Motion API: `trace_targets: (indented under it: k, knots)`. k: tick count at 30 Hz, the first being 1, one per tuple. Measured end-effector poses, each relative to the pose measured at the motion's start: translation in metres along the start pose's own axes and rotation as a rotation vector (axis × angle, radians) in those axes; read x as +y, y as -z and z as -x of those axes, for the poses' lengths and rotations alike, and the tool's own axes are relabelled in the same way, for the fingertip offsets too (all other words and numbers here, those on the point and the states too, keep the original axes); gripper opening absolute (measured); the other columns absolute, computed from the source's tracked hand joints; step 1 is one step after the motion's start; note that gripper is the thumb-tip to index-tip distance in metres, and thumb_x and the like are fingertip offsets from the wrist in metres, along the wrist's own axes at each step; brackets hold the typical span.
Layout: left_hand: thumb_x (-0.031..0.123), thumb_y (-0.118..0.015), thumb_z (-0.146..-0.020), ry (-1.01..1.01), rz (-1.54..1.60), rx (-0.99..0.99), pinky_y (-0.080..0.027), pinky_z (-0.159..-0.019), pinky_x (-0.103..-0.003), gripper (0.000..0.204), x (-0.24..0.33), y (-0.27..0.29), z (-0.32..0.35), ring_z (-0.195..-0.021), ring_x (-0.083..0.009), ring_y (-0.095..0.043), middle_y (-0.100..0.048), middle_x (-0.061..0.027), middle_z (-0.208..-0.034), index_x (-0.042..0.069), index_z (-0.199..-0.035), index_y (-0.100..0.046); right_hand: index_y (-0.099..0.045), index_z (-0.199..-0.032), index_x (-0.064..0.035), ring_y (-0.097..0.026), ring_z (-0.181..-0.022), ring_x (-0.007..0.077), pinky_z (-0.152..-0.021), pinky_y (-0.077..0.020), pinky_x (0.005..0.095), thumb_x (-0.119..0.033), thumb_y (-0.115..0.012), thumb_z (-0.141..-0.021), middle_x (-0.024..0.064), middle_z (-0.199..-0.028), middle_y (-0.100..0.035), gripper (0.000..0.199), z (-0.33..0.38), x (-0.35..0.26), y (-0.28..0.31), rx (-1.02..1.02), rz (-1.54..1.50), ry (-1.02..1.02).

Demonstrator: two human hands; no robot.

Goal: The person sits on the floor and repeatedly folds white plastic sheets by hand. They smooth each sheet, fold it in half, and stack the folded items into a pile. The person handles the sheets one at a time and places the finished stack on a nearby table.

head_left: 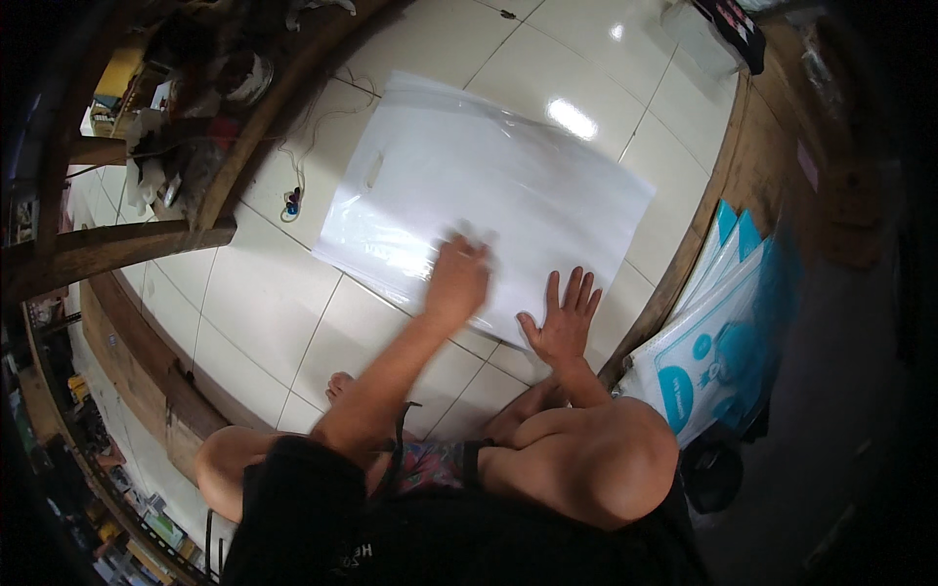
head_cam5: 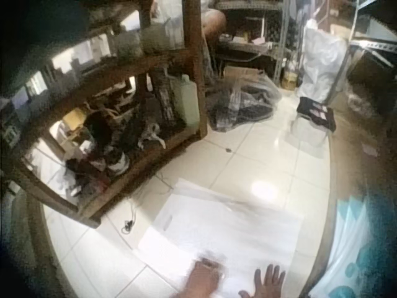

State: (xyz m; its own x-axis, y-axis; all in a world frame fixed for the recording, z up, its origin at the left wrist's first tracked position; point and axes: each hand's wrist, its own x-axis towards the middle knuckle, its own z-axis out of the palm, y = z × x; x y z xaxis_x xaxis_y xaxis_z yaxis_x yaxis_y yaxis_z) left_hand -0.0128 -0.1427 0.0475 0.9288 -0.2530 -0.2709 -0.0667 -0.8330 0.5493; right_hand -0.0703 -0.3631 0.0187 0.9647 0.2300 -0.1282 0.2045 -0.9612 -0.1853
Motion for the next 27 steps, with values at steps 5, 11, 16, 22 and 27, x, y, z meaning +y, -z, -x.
trace_targets:
  k: [5,11,16,22,27]
  knots:
    - [0.014,-0.059,-0.078,0.174,-0.052,0.055,-0.041,-0.092,-0.050,0.044,0.044,-0.046,0.006,-0.111,-0.0397,-0.042,-0.041,-0.0219,-0.129,0.010,-0.122,-0.058,-0.035,-0.140,-0.0028,-0.012,-0.136,0.0523,-0.107,-0.0078,0.0655,-0.057,-0.059,-0.078,0.0337,-0.147,-0.017,0.086,-0.002,0.001,0.002,0.012,-0.009,0.012]
    - [0.018,-0.064,-0.074,0.237,-0.269,0.214,-0.045,-0.090,-0.048,0.056,-0.085,-0.001,0.000,-0.114,-0.0405,-0.039,-0.036,-0.0241,-0.131,0.012,-0.129,-0.052,-0.036,-0.140,-0.0030,-0.011,-0.136,0.0524,-0.108,-0.0059,0.0652,-0.058,-0.059,-0.078,0.0337,-0.147,-0.017,0.086,-0.001,-0.002,0.002,-0.012,-0.027,0.002]
    - [0.028,-0.077,-0.067,0.427,-0.130,0.087,-0.041,-0.096,-0.047,0.074,-0.120,0.051,-0.005,-0.114,-0.0429,-0.038,-0.032,-0.0267,-0.133,0.010,-0.131,-0.044,-0.035,-0.141,-0.0038,-0.009,-0.137,0.0521,-0.108,-0.0053,0.0652,-0.059,-0.059,-0.078,0.0337,-0.147,-0.016,0.087,0.001,0.000,0.002,-0.019,-0.033,-0.013]
    - [0.033,-0.081,-0.062,0.472,-0.197,0.045,-0.044,-0.096,-0.048,0.091,-0.089,0.058,-0.004,-0.119,-0.0457,-0.035,-0.029,-0.0281,-0.135,0.010,-0.138,-0.036,-0.033,-0.142,-0.0050,-0.010,-0.137,0.0514,-0.107,-0.0069,0.0651,-0.059,-0.060,-0.077,0.0332,-0.147,-0.017,0.089,-0.001,0.003,0.006,-0.038,-0.046,-0.015]
    - [0.031,-0.081,-0.064,0.512,-0.199,0.015,-0.042,-0.098,-0.047,0.091,-0.080,0.064,-0.004,-0.119,-0.0448,-0.035,-0.027,-0.0282,-0.136,0.009,-0.139,-0.034,-0.036,-0.140,-0.0037,-0.022,-0.134,0.0475,-0.109,-0.0139,0.0603,-0.053,-0.066,-0.076,0.0305,-0.143,-0.028,0.086,-0.043,0.023,0.027,0.157,-0.117,-0.060]
